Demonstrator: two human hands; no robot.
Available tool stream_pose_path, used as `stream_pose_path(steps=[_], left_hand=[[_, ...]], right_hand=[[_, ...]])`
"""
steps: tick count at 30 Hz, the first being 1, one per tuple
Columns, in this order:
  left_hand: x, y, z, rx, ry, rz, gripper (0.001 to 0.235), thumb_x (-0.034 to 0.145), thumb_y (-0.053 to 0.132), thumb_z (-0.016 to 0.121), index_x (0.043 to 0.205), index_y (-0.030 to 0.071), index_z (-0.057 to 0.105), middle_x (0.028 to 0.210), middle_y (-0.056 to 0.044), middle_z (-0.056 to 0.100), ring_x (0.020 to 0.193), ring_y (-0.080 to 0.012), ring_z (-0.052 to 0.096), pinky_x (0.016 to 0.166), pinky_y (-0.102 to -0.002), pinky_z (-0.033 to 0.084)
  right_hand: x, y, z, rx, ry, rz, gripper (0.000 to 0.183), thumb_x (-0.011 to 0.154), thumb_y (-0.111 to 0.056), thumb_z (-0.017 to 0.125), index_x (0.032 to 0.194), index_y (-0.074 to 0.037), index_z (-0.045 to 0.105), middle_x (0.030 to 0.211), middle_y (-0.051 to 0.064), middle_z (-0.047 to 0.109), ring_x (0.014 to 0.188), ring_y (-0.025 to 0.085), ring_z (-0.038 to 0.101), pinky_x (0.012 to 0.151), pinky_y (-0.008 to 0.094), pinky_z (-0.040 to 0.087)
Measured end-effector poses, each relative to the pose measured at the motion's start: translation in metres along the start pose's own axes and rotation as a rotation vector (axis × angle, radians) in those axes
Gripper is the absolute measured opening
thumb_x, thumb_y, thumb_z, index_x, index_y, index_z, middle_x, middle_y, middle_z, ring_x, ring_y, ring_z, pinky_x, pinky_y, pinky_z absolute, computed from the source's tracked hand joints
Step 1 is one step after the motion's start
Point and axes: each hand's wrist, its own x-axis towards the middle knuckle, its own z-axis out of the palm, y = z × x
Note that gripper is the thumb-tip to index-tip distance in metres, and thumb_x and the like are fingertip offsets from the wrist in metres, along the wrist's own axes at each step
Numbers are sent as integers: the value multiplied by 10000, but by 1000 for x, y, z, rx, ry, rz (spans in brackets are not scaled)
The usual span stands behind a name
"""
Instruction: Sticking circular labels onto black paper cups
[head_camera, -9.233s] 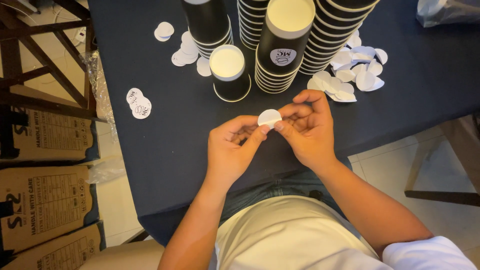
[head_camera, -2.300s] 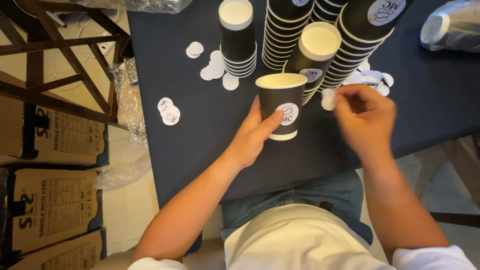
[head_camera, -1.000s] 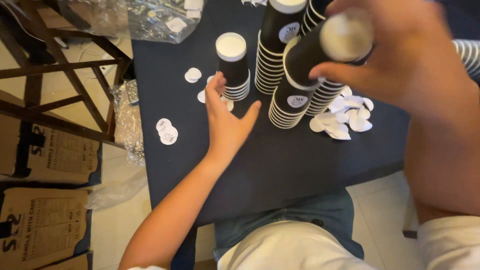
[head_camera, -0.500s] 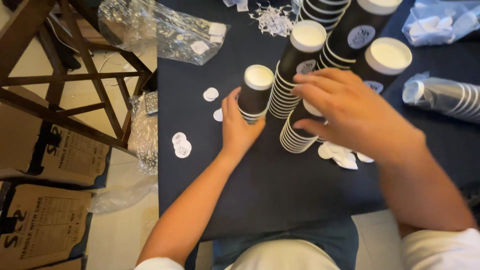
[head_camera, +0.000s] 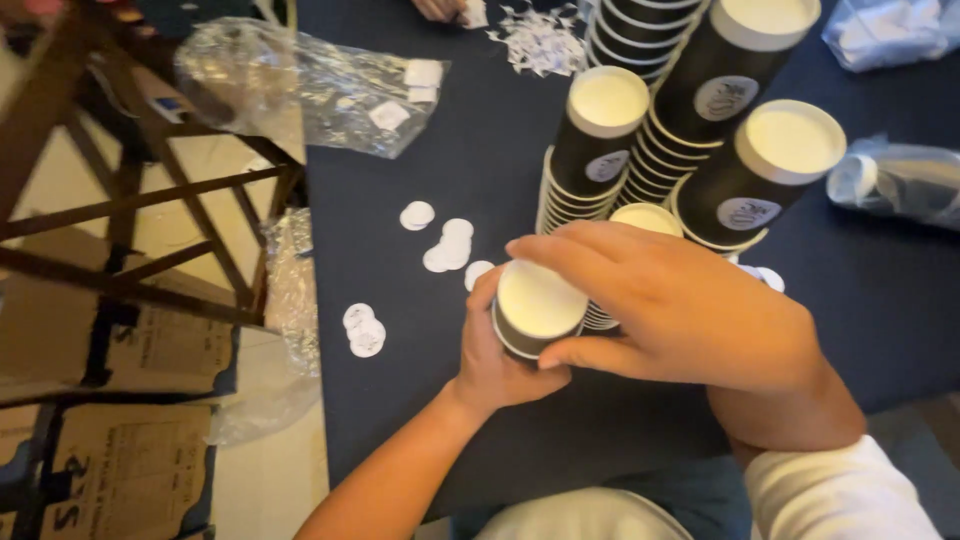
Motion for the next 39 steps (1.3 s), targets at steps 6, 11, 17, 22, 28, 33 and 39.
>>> stream_pose_path(steps=[6, 11, 17, 22, 28, 33, 39], left_hand=[[0, 10, 9, 27, -53, -89, 940, 692, 264, 820, 1442, 47, 298, 1293, -183, 565, 1096, -280, 666, 931, -385, 563], [5, 25, 19, 36, -21, -198, 1015, 633, 264, 902, 1467, 84, 353, 1278, -123, 656, 1080, -222, 704, 904, -347, 594], [-1, 31, 24, 258, 28, -233, 1111, 538, 314, 947, 1471, 88, 390, 1292, -124, 656, 1193, -228, 701, 965, -346, 596], [4, 34, 21, 174, 15, -235, 994, 592, 209, 916, 1438, 111, 402, 1303, -84, 572, 1107, -209, 633, 915, -330, 545], [0, 24, 21, 391, 157, -110, 976, 640, 314, 953, 1408, 29, 423, 1338, -137, 546, 1202, -292, 643, 1024, -391, 544], [-4, 21, 20, 395, 142, -215, 954, 612, 299, 923, 1403, 47, 451, 1314, -155, 573, 1231, -322, 642, 1025, -417, 541], [7, 27, 13, 262, 96, -196, 786, 718, 324, 912, 1344, 67, 512, 1247, -114, 599, 1188, -270, 640, 1010, -379, 544]], right_hand=[[-5, 11, -5, 34, -88, 72, 713, 932, -546, 611, 1461, -87, 479, 1156, 97, 607, 879, 270, 654, 669, 402, 529], [-15, 10, -9, -31, -64, 53, 672, 901, -562, 674, 1317, -50, 550, 1055, 91, 597, 835, 267, 616, 676, 402, 517], [-12, 13, -5, -72, -26, 84, 610, 837, -633, 738, 1087, -109, 549, 1000, 45, 608, 834, 258, 604, 615, 414, 461], [-5, 18, 7, -136, 66, 61, 605, 761, -640, 761, 1021, -127, 573, 895, 0, 588, 648, 232, 561, 511, 393, 418], [0, 10, 15, -119, 409, 29, 548, 821, -531, 813, 992, -79, 554, 859, 37, 555, 708, 235, 546, 553, 378, 395], [-9, 0, 4, -143, 409, 34, 575, 899, -573, 763, 1112, -63, 606, 950, 67, 574, 767, 253, 591, 610, 384, 432], [-11, -2, 1, -101, 368, -23, 573, 940, -428, 814, 1238, 33, 650, 1084, 159, 640, 929, 301, 648, 800, 393, 489]])
